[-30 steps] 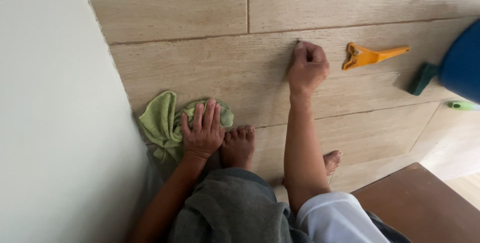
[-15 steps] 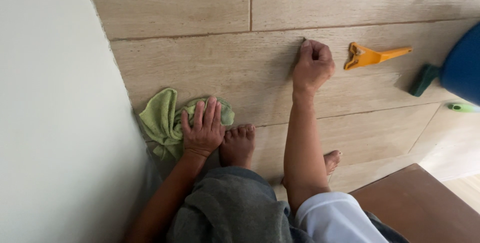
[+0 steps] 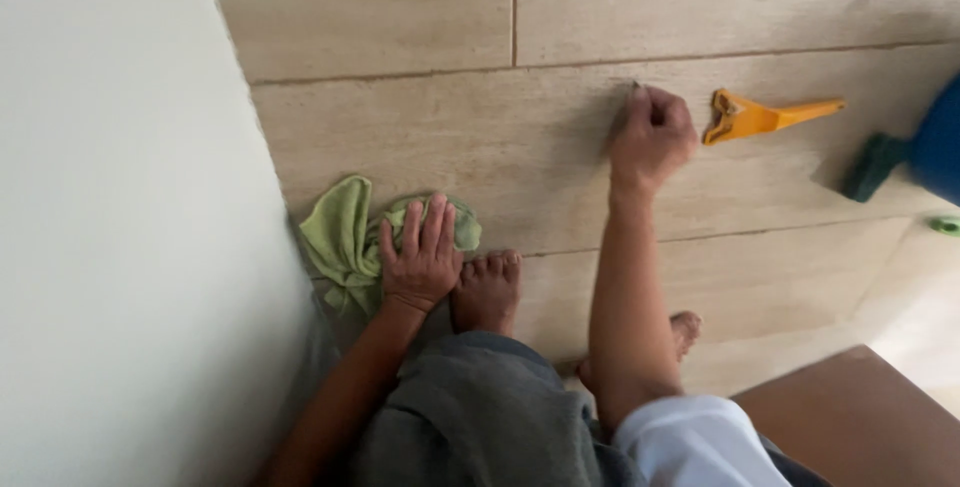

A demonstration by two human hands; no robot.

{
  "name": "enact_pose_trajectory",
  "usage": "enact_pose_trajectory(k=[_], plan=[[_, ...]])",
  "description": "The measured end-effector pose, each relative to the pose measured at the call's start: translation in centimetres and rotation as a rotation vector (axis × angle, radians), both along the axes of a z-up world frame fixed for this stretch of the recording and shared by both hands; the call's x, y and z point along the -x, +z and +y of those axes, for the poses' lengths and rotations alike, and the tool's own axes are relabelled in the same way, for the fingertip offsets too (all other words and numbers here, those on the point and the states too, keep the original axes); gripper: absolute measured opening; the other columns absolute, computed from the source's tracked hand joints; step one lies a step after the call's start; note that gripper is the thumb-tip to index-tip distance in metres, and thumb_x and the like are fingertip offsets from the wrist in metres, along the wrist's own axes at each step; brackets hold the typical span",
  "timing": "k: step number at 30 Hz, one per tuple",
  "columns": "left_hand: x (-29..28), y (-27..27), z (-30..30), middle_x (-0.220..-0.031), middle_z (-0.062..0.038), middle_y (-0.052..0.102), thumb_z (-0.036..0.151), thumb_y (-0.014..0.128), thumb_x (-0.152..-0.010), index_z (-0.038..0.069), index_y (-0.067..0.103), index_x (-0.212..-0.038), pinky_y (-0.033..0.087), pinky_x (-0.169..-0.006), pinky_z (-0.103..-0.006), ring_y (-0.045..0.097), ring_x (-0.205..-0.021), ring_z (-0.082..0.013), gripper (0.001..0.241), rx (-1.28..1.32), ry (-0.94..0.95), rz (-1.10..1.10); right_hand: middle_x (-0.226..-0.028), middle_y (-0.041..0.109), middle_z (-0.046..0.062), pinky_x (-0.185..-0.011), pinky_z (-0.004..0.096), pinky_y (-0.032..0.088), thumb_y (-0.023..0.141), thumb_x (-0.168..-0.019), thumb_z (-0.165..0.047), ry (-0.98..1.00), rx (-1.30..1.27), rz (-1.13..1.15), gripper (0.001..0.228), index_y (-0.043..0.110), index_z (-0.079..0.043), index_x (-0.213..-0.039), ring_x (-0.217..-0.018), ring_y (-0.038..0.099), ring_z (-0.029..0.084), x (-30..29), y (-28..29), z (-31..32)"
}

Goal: Cleaning dirt and grout lines from floor tiles using a cloth and a scraper.

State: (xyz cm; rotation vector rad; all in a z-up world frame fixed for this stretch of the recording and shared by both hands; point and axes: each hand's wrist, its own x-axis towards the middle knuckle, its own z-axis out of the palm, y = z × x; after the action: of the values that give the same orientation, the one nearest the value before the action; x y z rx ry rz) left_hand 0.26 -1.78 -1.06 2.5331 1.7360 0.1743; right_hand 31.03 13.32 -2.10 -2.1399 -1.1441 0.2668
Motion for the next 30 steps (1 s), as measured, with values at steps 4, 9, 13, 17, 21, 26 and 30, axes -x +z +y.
enact_pose_trajectory(k=[4, 9, 13, 17, 21, 26, 30], plan=[[-0.8, -0.5, 2.7, -0.160, -0.011, 0.048, 0.028, 0.050, -0.104, 0.008, 0.061, -0.148, 0.036, -0.115, -0.0646, 0.047, -0.143, -0.0370, 0.050, -0.008, 0.016, 0.013, -0.079, 0.068, 0.003, -0.062, 0.027, 0.050, 0.076, -0.097, -0.006, -0.057, 0.055, 0.118, 0.009, 0.073, -0.001, -0.091, -0.070, 0.056, 0.009, -3.1, 3.2, -1.7], [-4.5, 0.2, 16.6, -0.168, -0.021, 0.029, 0.033, 0.055, -0.107, -0.001, 0.040, -0.160, 0.027, -0.118, -0.0690, 0.030, -0.152, -0.0445, 0.065, 0.174, 0.198, 0.087, -0.097, 0.062, 0.005, -0.076, 0.026, 0.049, 0.068, -0.108, -0.001, -0.036, -0.157, 0.319, 0.007, 0.064, 0.001, -0.103, -0.086, 0.054, 0.010, -10.5, 2.7, -4.9], [-13.0, -5.6, 21.3, -0.174, -0.012, 0.014, 0.029, 0.050, -0.113, 0.010, 0.012, -0.169, 0.021, -0.131, -0.0621, 0.018, -0.162, -0.0332, 0.070, 0.137, 0.229, -0.078, -0.127, 0.063, 0.014, -0.092, 0.029, 0.054, 0.053, -0.111, 0.002, 0.220, -0.114, 0.219, 0.002, 0.052, 0.000, -0.111, -0.115, 0.062, 0.017, -13.7, 4.7, -3.4], [-21.9, -2.4, 19.3, -0.172, -0.020, 0.022, 0.018, 0.045, -0.112, 0.000, 0.023, -0.167, 0.024, -0.128, -0.0609, 0.025, -0.159, -0.0357, 0.062, 0.030, -0.117, 0.266, -0.127, 0.067, 0.022, -0.103, 0.038, 0.055, 0.052, -0.116, 0.007, 0.318, -0.084, 0.160, 0.003, 0.051, 0.004, -0.116, -0.120, 0.064, 0.027, -16.9, 4.2, -4.2], [-20.1, -1.1, 14.6, -0.167, -0.013, 0.038, 0.016, 0.048, -0.107, 0.002, 0.049, -0.153, 0.022, -0.126, -0.0582, 0.038, -0.152, -0.0319, 0.049, -0.051, -0.578, -0.145, -0.120, 0.071, 0.014, -0.074, 0.025, 0.056, 0.055, -0.114, 0.000, 0.076, 0.010, 0.306, 0.004, 0.054, -0.001, -0.111, -0.085, 0.062, 0.011, -18.0, 5.6, -5.0], [-5.7, -2.4, 10.4, -0.163, -0.009, 0.043, 0.040, 0.053, -0.112, 0.008, 0.052, -0.154, 0.019, -0.128, -0.0567, 0.039, -0.152, -0.0255, 0.053, 0.057, -0.615, -0.365, -0.115, 0.070, 0.012, -0.073, 0.024, 0.055, 0.056, -0.118, 0.001, 0.062, -0.104, 0.315, 0.007, 0.053, -0.001, -0.111, -0.087, 0.061, 0.010, -20.5, 4.3, -6.5], [1.4, -2.1, 12.9, -0.166, -0.010, 0.033, 0.036, 0.063, -0.094, 0.010, 0.040, -0.158, 0.024, -0.121, -0.0591, 0.029, -0.152, -0.0332, 0.072, 0.282, -0.114, 0.194, -0.095, 0.061, 0.006, -0.062, 0.025, 0.047, 0.064, -0.117, -0.002, -0.019, -0.298, 0.420, 0.014, 0.054, -0.003, -0.107, -0.073, 0.054, 0.009, -19.5, 3.7, -5.1]])
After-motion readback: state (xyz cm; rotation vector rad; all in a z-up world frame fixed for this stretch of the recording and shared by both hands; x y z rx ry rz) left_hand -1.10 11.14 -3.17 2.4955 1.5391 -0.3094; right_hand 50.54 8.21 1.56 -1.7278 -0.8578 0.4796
